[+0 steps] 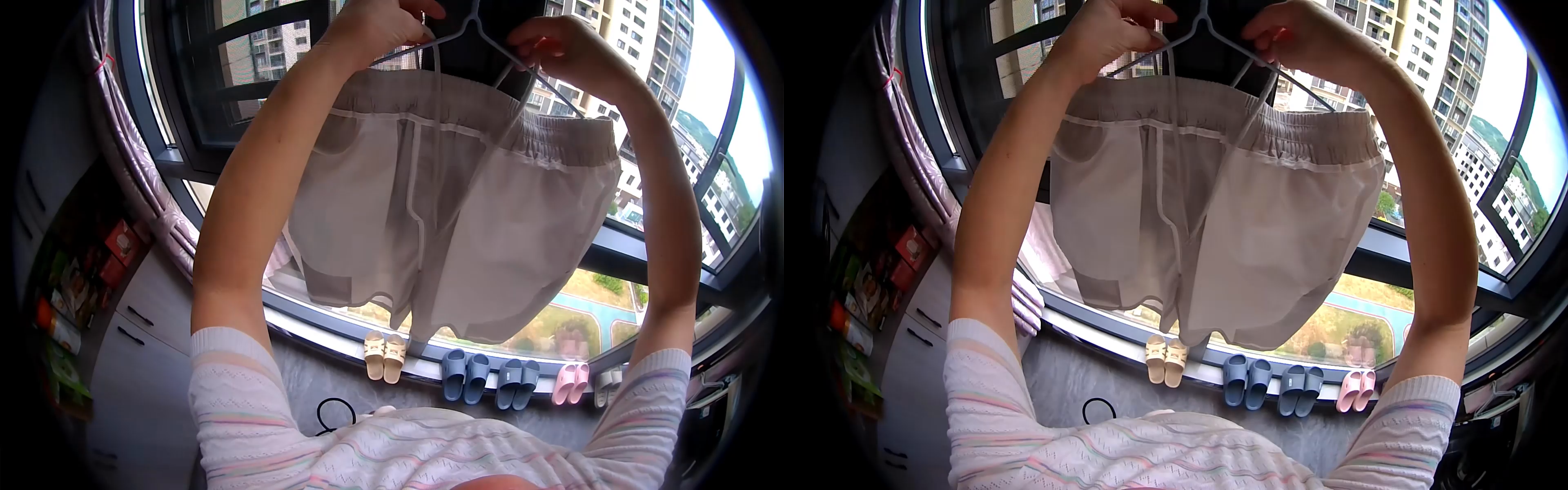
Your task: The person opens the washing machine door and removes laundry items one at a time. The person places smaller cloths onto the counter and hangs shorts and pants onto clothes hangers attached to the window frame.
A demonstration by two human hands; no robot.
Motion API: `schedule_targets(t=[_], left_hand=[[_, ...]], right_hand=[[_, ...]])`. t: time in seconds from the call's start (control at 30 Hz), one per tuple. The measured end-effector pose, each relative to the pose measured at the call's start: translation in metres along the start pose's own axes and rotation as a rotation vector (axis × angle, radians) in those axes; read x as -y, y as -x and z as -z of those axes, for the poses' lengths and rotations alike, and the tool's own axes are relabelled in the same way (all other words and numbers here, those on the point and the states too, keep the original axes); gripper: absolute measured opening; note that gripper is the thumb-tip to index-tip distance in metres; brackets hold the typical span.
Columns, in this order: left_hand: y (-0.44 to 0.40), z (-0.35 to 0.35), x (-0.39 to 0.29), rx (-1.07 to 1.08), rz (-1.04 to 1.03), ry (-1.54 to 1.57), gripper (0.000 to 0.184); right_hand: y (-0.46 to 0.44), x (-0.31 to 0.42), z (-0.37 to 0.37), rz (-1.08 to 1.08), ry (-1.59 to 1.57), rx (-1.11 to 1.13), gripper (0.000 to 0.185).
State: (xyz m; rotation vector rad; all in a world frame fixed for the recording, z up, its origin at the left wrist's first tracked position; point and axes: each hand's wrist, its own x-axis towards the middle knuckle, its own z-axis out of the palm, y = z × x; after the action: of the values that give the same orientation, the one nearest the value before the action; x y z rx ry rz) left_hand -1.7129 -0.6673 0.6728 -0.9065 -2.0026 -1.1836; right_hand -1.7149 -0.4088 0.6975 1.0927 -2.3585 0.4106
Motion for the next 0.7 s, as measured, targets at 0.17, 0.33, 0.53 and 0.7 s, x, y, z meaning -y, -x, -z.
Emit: schedule_targets(t=[0.17, 0.33, 0.53, 0.7], left_hand=[[0.0, -0.003, 0.002, -0.263, -0.466, -0.663, 0.011], [-0.005, -0.001, -0.016, -0.175, 0.055, 0.008, 0.015], [0.0, -0.007, -0.04, -0.104, 0.129, 0.217, 0.026], [-0.005, 0.004, -0.033, -0.067, 0.123, 0.301, 0.03]], right_hand=[[0.003, 0.012, -0.011, 0.237, 0.357, -0.064, 0.029], [-0.007, 0.026, -0.016, -0.129, -0.013, -0.264, 0.012], [-0.035, 0.049, -0.009, -0.232, -0.607, -0.408, 0.019], [-0.041, 0.05, 0.002, -0.179, -0.94, -0.443, 0.002]])
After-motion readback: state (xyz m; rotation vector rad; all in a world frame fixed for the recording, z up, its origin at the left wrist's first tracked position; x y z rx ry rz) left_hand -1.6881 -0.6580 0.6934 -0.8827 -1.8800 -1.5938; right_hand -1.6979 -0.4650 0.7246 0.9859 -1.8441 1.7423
